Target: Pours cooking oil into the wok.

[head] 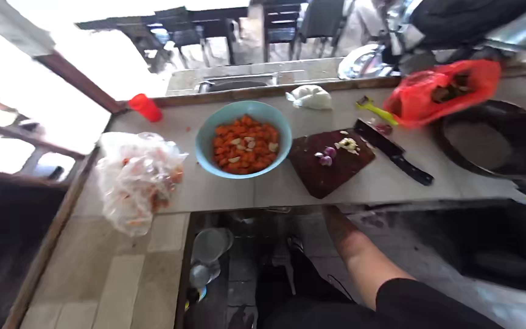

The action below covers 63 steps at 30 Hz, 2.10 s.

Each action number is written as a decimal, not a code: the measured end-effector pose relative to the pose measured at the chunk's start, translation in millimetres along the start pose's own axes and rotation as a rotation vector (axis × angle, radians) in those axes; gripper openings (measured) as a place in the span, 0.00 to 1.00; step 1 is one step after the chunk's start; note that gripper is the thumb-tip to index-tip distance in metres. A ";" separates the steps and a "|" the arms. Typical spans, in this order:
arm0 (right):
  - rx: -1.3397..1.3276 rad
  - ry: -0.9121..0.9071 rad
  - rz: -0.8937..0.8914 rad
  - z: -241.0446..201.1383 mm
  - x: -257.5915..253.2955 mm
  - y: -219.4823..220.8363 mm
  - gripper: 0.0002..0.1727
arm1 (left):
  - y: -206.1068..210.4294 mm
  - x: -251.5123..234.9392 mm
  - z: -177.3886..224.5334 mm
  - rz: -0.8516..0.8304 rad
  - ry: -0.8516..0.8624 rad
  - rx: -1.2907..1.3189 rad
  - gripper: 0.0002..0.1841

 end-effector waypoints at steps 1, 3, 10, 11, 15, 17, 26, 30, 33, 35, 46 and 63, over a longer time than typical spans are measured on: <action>-0.044 0.038 -0.012 9.6 -29.7 30.8 0.26 | -4.2 -13.5 9.5 -0.023 -0.015 -0.058 0.30; -0.087 -0.222 0.579 52.1 -107.4 100.4 0.27 | -10.5 -52.1 26.0 -0.087 0.087 -0.199 0.29; -0.308 0.498 0.229 95.1 -63.2 159.0 0.33 | 9.3 -128.9 133.4 -0.223 0.480 -0.446 0.34; -0.331 0.496 0.228 89.0 -41.1 157.3 0.33 | 19.5 -123.9 151.7 -0.215 0.580 -0.484 0.42; -0.355 0.439 0.339 65.1 58.4 140.6 0.29 | 80.5 -61.3 208.4 -0.272 0.989 -0.583 0.69; -0.378 0.408 0.427 54.2 128.3 126.5 0.23 | 114.2 -11.5 220.9 -0.433 1.169 -0.490 0.68; -0.028 0.765 1.145 28.6 516.0 140.1 0.21 | 254.3 281.4 189.4 -1.680 1.452 -0.120 0.58; 0.297 0.934 1.289 35.4 646.3 201.9 0.23 | 321.1 392.2 120.6 -2.172 1.056 -0.416 0.54; 0.368 0.909 1.398 31.2 720.6 256.0 0.22 | 361.6 446.3 43.0 -2.527 0.491 -0.638 0.44; 0.356 0.806 1.440 18.1 757.2 289.0 0.21 | 385.2 473.8 -2.3 -2.643 0.205 -0.731 0.44; -0.259 1.138 1.213 83.7 933.3 469.9 0.18 | 539.8 549.2 -171.8 -2.552 -0.136 -1.015 0.53; -0.307 1.374 1.231 281.6 1193.0 610.6 0.12 | 853.5 728.9 -334.8 -2.677 -0.409 -1.114 0.37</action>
Point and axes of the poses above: each hand's wrist, its own x-axis away from the middle knuckle, its own y-axis out of the palm, z = x × y, the point moved 10 cm from there along -x, towards the middle knuckle, and after that the axes turned 15 degrees about x, right-handed, at the moved point
